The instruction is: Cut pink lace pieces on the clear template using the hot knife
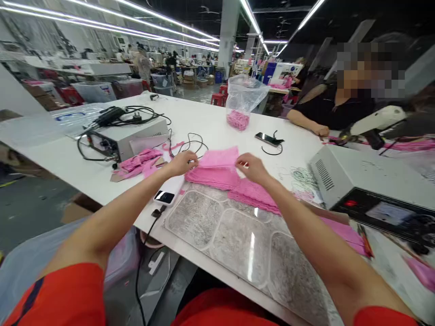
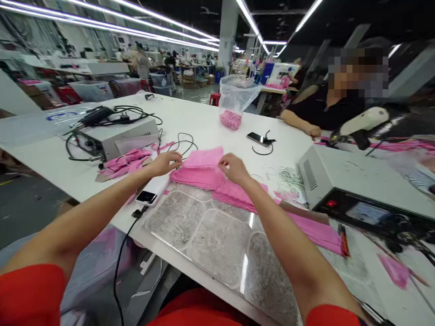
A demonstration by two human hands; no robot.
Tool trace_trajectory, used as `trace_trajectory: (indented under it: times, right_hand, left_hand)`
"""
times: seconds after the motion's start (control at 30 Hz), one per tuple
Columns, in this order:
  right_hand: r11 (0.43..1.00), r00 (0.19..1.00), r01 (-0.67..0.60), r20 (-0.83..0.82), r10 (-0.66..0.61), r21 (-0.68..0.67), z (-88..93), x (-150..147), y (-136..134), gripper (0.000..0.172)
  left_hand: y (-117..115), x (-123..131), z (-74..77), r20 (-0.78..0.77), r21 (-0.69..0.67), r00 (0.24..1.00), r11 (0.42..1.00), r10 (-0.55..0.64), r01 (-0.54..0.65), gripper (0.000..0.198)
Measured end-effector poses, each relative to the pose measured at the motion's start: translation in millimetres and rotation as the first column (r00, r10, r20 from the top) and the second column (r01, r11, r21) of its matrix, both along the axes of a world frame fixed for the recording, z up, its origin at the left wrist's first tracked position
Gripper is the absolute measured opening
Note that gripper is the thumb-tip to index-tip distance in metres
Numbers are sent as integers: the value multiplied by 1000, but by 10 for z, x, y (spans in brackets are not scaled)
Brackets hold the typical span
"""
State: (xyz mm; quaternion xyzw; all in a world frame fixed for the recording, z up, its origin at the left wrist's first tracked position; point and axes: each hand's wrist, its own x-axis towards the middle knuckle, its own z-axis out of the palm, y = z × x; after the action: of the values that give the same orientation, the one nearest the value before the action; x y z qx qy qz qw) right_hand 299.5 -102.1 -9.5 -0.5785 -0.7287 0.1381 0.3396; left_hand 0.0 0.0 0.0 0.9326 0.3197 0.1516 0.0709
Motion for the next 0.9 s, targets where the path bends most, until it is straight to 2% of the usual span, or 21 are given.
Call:
trace_trajectory:
  times: [0.1,0.17,0.27,0.4,0.47,0.57,0.9]
  right_hand:
    - [996,996,85,-31,-84,20,-172,-5,-312,15]
    - [989,988,146,-63,-144,26,-253,63,-533,21]
    - [977,973,212,-98,-210,6,-328,253,-858,23]
    - [978,973,204,-98,-207,-45,-416,439,-1103,27]
    - [980,976,193,-97,-197,-55,-457,458,-1129,26]
    - [980,975,194,-102,-198,-51,-495,453,-1108,14]
    - [969,967,249,-59,-248,3,-481,403,-1081,13]
  left_hand:
    - [-207,8,-128,54,30,998,999,-16,14,20]
    - [-371,96,-171,89,48,995,998,-54,50,21]
    - [-652,410,-186,92,42,980,984,-177,174,19]
    - [-896,972,-231,40,3,958,959,-283,283,16]
    - [-916,1179,-267,16,-16,960,960,-278,278,14]
    - [-868,1328,-283,-5,-46,968,967,-250,250,14]
    - [-803,1393,-157,14,-114,983,976,-186,186,19]
